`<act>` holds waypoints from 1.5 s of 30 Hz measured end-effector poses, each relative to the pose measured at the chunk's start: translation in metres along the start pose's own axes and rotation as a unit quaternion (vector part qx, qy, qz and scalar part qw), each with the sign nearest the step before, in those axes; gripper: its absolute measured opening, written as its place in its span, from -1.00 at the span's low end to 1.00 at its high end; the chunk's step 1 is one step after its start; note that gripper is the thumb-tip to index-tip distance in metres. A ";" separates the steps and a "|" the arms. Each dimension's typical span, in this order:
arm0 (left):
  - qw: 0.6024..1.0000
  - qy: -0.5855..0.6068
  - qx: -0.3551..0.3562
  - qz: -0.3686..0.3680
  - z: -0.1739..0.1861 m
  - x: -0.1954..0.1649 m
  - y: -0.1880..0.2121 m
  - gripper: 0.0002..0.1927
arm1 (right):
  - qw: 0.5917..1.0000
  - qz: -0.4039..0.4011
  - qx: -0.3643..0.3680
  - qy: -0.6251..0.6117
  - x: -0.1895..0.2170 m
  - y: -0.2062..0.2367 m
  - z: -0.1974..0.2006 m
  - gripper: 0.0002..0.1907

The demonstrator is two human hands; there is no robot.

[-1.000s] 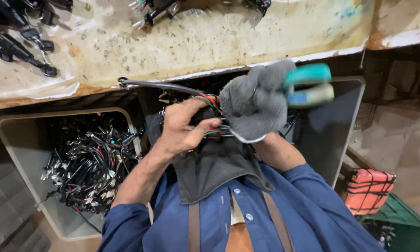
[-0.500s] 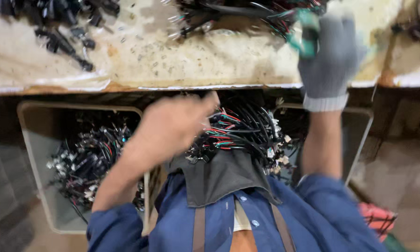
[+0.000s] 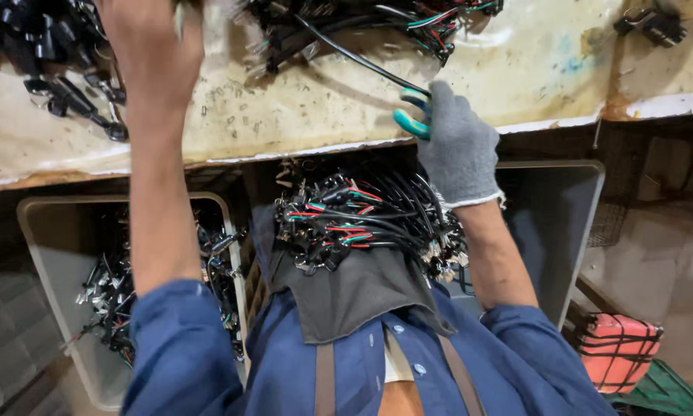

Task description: The person holds wire harnesses on their lap and uses pliers to cut and strip insulation from the wires, pulling off removed insulation and placing the processed harnesses and connectors on the workbench and into bins.

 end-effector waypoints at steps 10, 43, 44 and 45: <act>0.592 0.609 0.384 0.362 -0.002 -0.133 0.130 -0.54 | 0.865 -0.029 -0.066 -0.497 0.056 0.001 0.028 -0.81; 0.892 0.208 0.401 0.005 0.054 -0.196 0.124 -0.28 | 0.854 -0.159 -0.256 -0.424 -0.014 0.015 -0.002 -0.74; 0.890 0.130 0.436 -0.015 0.052 -0.194 0.124 -0.20 | 0.929 -0.080 -0.278 -0.232 -0.029 0.004 0.022 -0.73; 0.882 0.049 0.467 -0.034 0.051 -0.190 0.126 -0.10 | 0.950 0.100 -0.243 0.170 -0.017 -0.013 0.037 -0.67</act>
Point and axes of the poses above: each hand's wrist, its own y-axis away from the middle knuckle, its own z-axis out of the back of the hand, x = y × z, the point moved 8 cm from there along -y, towards the middle knuckle, and after that the axes turned 14 degrees about z, right-handed, at the moved point
